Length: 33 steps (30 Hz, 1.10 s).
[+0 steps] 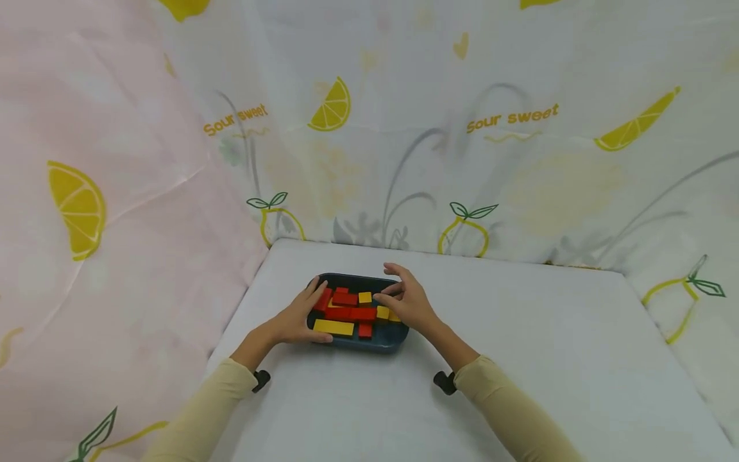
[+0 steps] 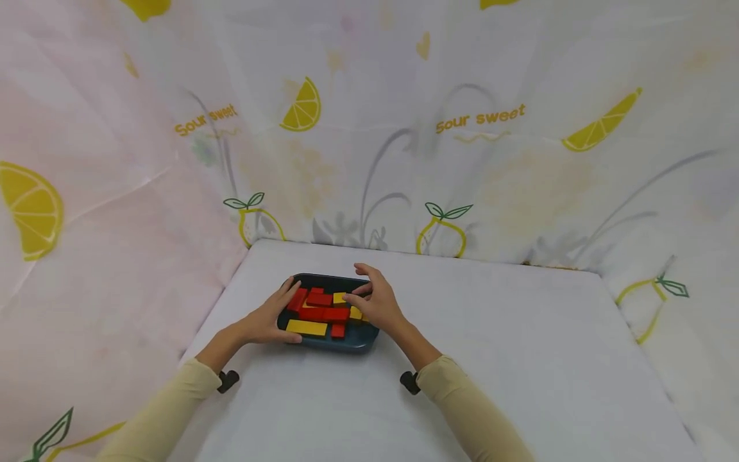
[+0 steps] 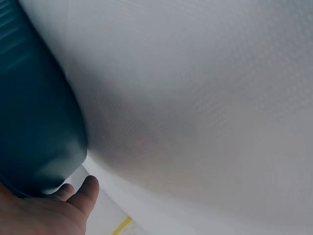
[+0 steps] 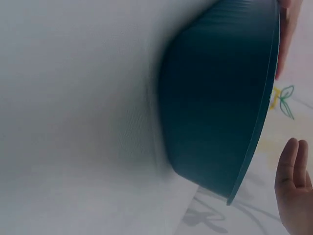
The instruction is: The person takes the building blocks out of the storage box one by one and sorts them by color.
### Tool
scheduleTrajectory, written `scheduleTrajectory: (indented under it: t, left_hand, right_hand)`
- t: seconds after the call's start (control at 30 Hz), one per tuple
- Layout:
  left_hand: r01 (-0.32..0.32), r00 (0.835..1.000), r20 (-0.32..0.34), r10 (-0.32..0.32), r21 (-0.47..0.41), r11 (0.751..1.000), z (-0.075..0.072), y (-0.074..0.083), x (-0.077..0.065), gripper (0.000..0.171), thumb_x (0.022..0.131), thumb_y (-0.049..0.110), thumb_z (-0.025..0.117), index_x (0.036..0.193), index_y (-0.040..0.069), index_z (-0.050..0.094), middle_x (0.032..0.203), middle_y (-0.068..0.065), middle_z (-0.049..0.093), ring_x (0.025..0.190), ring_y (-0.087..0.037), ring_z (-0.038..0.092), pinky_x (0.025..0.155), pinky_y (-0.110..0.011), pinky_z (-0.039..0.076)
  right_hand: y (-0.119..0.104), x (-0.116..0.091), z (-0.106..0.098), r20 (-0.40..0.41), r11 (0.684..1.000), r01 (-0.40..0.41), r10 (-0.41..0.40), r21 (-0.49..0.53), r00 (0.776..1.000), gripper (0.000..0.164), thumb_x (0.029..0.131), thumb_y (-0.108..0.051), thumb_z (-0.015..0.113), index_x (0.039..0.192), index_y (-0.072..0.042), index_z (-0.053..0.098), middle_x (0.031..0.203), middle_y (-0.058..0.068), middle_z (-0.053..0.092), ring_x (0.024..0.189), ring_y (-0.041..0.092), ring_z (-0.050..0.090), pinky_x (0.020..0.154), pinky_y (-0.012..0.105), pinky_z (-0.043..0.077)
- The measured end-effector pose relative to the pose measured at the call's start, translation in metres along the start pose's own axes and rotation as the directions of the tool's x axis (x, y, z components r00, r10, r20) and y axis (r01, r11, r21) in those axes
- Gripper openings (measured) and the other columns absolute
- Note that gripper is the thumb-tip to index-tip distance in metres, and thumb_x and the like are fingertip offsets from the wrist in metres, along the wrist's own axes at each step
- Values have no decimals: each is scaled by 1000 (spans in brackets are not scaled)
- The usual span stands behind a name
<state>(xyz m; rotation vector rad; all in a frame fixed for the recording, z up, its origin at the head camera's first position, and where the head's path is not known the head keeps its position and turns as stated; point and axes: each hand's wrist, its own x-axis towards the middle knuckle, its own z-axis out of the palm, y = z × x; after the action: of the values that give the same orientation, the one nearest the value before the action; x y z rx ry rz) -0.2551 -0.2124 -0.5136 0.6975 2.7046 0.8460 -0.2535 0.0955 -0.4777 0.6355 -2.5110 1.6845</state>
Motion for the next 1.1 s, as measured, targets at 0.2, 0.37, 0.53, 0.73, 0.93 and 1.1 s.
scheduleTrajectory:
  t: [0.2, 0.37, 0.53, 0.73, 0.93, 1.1]
  left_hand:
    - [26, 1000, -13, -26, 10, 1000, 3, -1, -2, 123, 71, 63, 79, 161, 16, 8, 168, -12, -3, 151, -42, 12, 115, -67, 23]
    - [57, 997, -48, -57, 5, 998, 3, -2, -5, 120, 71, 61, 80, 160, 16, 12, 168, -10, -1, 151, -41, 14, 115, -66, 25]
    - [40, 998, -56, -40, -4, 999, 2, -1, -2, 117, 72, 60, 80, 160, 18, 15, 168, -10, 2, 151, -40, 14, 115, -66, 25]
    - [31, 996, -85, -31, 0, 1000, 7, -1, 0, 114, 72, 61, 79, 160, 19, 19, 168, -11, 6, 151, -41, 17, 113, -68, 27]
    - [32, 996, -86, -32, -2, 999, 9, -2, 0, 114, 74, 61, 78, 160, 20, 16, 168, -11, 3, 151, -41, 15, 114, -66, 26]
    - [46, 994, -100, -46, 1, 999, 8, -2, 3, 110, 76, 59, 77, 160, 20, 17, 168, -10, 4, 151, -40, 16, 113, -67, 27]
  right_hand:
    - [6, 3, 17, -11, 987, -110, 112, 120, 994, 59, 87, -11, 76, 140, -12, 51, 133, 14, 59, 88, 18, 69, 68, 21, 56]
    - [9, 9, 32, 57, 953, -189, 180, 238, 982, 54, 88, -15, 76, 138, -9, 55, 131, 19, 59, 83, 15, 65, 67, 22, 56]
    - [13, 14, 42, 66, 956, -215, 205, 200, 976, 55, 85, -18, 79, 135, -9, 57, 128, 16, 62, 75, 13, 59, 60, 21, 50]
    - [18, 18, 50, 74, 971, -214, 207, 105, 975, 52, 84, -22, 80, 131, -8, 61, 125, 16, 65, 80, 16, 60, 69, 22, 52]
    - [20, 19, 58, 71, 979, -193, 198, -68, 978, 48, 83, -25, 81, 125, -9, 65, 116, 11, 68, 79, 16, 56, 71, 24, 50]
    - [19, 21, 60, 15, 959, -216, 222, -185, 975, 43, 82, -30, 81, 120, -12, 69, 111, 8, 67, 90, 20, 57, 82, 34, 52]
